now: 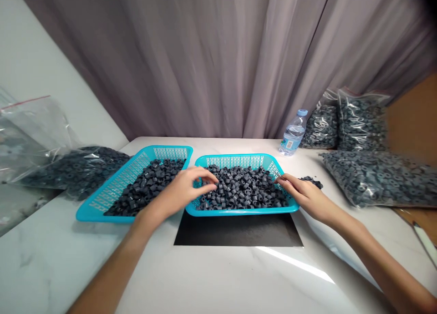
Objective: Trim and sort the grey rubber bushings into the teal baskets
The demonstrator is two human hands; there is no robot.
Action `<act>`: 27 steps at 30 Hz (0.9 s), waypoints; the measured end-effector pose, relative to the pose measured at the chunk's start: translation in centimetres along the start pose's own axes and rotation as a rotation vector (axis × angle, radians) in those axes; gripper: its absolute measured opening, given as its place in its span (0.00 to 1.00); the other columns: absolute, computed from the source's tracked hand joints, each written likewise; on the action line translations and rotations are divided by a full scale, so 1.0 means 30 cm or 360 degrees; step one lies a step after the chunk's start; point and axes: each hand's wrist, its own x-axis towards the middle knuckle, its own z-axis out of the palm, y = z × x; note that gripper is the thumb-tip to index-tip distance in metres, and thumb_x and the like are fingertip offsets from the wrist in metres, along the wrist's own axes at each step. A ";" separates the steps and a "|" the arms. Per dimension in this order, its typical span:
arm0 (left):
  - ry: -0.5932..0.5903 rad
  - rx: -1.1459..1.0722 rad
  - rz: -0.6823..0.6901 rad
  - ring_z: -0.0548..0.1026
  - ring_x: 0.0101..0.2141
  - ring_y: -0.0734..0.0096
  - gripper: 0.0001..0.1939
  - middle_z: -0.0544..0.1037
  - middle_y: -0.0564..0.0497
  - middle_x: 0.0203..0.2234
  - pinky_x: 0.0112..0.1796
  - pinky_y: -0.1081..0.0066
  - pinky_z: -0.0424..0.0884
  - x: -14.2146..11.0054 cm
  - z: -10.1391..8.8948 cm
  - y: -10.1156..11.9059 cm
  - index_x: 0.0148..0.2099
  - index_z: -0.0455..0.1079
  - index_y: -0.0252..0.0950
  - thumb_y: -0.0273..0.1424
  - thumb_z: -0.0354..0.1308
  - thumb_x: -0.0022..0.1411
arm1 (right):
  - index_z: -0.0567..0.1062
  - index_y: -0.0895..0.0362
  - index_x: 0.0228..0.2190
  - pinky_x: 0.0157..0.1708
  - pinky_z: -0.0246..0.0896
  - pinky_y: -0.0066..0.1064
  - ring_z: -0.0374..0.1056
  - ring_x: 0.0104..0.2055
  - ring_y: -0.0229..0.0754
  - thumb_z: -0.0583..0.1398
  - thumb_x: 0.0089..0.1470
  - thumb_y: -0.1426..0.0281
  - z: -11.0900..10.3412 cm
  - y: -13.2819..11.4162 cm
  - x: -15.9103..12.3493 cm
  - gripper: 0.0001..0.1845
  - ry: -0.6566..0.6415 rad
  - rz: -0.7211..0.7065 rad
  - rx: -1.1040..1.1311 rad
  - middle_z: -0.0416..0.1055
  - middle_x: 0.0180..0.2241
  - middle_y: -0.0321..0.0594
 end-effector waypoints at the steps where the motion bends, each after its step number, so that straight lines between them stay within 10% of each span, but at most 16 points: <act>1: -0.0153 -0.0067 0.0051 0.78 0.39 0.62 0.09 0.83 0.50 0.36 0.44 0.64 0.71 0.013 0.023 0.027 0.39 0.80 0.42 0.39 0.60 0.65 | 0.76 0.48 0.43 0.39 0.70 0.40 0.78 0.36 0.53 0.48 0.67 0.53 0.001 0.002 0.001 0.21 0.0001 -0.0004 0.0005 0.79 0.29 0.38; 12: -0.0367 -0.0023 0.0079 0.77 0.32 0.66 0.06 0.82 0.53 0.31 0.36 0.69 0.69 0.042 0.107 0.082 0.36 0.81 0.42 0.36 0.64 0.62 | 0.75 0.50 0.44 0.45 0.69 0.39 0.77 0.41 0.52 0.47 0.68 0.53 0.004 0.006 0.003 0.22 -0.0050 0.0060 0.0057 0.81 0.38 0.40; 27: 0.0044 -0.0744 -0.0226 0.83 0.35 0.67 0.09 0.81 0.46 0.49 0.43 0.65 0.82 -0.029 0.087 0.087 0.37 0.75 0.37 0.38 0.63 0.63 | 0.75 0.50 0.43 0.45 0.69 0.41 0.76 0.42 0.53 0.46 0.69 0.52 0.008 0.014 0.004 0.23 -0.0033 0.0036 0.0066 0.80 0.37 0.41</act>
